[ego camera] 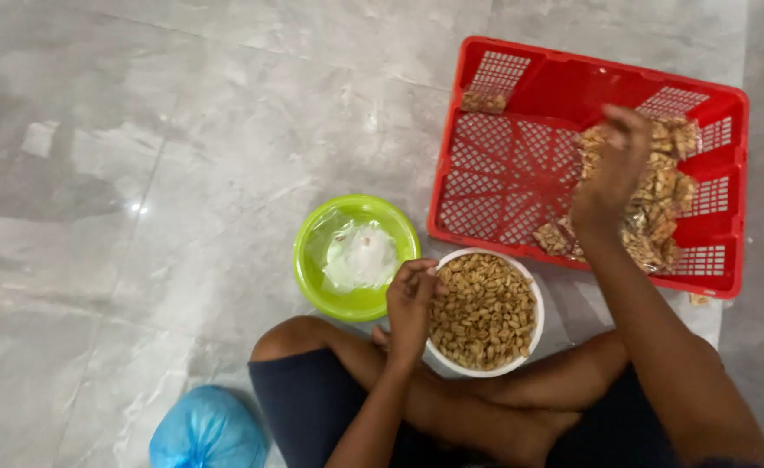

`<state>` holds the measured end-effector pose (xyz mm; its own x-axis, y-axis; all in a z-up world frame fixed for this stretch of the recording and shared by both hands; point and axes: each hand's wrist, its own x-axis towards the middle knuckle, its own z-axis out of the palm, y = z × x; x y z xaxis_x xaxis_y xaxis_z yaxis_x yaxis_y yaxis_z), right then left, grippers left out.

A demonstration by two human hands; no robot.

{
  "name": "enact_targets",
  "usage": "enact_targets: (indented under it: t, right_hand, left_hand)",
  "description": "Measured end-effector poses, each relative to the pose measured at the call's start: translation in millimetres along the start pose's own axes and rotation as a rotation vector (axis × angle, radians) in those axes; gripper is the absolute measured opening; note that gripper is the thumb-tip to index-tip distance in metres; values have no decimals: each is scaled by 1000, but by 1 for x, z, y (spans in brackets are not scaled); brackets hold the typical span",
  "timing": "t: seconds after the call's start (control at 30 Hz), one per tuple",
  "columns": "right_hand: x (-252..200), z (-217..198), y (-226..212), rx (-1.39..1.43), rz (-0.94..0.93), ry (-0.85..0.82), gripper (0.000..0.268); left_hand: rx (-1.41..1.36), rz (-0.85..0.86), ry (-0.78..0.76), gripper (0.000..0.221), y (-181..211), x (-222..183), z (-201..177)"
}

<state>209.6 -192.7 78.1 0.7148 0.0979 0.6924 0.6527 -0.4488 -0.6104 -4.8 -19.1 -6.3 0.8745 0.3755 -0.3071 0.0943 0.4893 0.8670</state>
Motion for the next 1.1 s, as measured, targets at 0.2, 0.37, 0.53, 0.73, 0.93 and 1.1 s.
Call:
enact_targets:
  t: [0.2, 0.37, 0.53, 0.73, 0.93, 1.1]
  right_hand:
    - [-69, -111, -78, -149, -105, -28, 36]
    - [-121, -152, -110, -23, 116, 107, 40]
    - [-156, -171, -116, -15, 275, 163, 39]
    - [-164, -192, -140, 7, 188, 57, 38]
    - [-174, -234, -149, -160, 183, 91, 38]
    - [-237, -295, -96, -844, 346, -47, 7]
  left_hand:
    - [139, 276, 112, 11, -4, 15, -20]
    - [614, 439, 372, 25, 9, 30, -44]
    - [1145, 514, 291, 51, -90, 77, -84]
    - [1390, 380, 357, 37, -77, 66, -77]
    - [1402, 410, 354, 43, -77, 59, -83]
    - [1231, 452, 431, 38, -58, 41, -78]
